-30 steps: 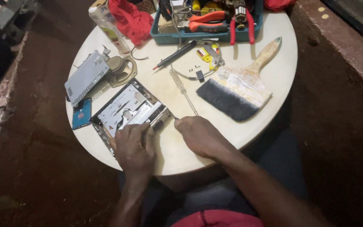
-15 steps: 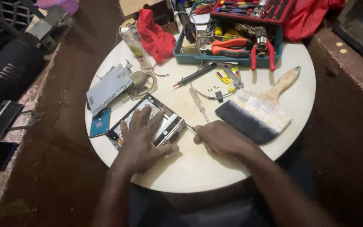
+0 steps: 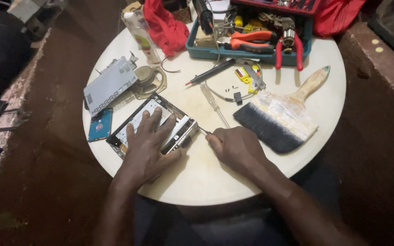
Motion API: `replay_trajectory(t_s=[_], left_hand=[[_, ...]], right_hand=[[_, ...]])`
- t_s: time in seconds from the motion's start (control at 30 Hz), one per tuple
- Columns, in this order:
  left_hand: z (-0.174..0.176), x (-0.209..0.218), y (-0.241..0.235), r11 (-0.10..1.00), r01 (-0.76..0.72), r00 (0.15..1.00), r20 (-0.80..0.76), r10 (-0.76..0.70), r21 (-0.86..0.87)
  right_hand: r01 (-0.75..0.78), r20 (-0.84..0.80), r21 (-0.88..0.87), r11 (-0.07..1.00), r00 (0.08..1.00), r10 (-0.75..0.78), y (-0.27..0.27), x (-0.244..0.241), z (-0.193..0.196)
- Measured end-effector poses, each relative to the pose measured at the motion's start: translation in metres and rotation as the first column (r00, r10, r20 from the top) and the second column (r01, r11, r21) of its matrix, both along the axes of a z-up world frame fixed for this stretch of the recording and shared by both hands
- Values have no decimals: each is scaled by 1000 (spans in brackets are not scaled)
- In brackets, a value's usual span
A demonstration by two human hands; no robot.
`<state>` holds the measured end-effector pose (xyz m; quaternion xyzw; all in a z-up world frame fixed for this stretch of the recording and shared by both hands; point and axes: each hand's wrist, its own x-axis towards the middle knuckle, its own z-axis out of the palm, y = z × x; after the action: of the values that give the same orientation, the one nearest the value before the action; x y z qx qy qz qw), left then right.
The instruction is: The person disassembles a silver electronic device on a round table, removes the top cover, and uses a screwdriver to loosen screws on the internal chassis. They briefly brush the interior with a paintbrush, then continue unscrewing components and repositioning the device.
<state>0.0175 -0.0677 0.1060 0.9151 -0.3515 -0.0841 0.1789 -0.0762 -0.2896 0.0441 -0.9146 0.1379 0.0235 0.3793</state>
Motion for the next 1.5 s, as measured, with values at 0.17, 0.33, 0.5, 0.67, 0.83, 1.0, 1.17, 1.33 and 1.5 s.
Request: replay_trajectory(t_s=[0.17,0.33,0.5,0.67,0.83,1.0,1.17,1.33,1.5], left_hand=[[-6,2,4,999,13,1000,24,-13,35],[-9,0,2,999,10,999,42,-12,35],[-10,4,3,1000,14,999,33,-13,-6],[-8,0,1,1000,-3,1000,21,4,-5],[-11,2,1,1000,-14,999,29,14,-14],[-9,2,1,1000,-19,1000,22,20,-24],[-11,4,1,999,-13,1000,9,13,-35],[-8,4,0,1000,-22,1000,-14,22,-14],[-7,0,1,999,-35,999,-9,35,-12]], right_hand=[[-7,13,-81,997,1000,8,1,3,6],[-60,40,74,995,998,57,1,-21,43],[-84,-85,222,971,991,105,-11,7,45],[37,-85,2,999,996,-37,7,-4,57],[109,18,-91,990,994,-108,13,0,36],[17,-99,-59,998,995,-23,7,8,36],[-47,-93,-131,990,995,35,5,8,61],[-30,-82,-126,992,996,19,0,8,55],[-58,-172,-105,993,984,39,5,6,70]])
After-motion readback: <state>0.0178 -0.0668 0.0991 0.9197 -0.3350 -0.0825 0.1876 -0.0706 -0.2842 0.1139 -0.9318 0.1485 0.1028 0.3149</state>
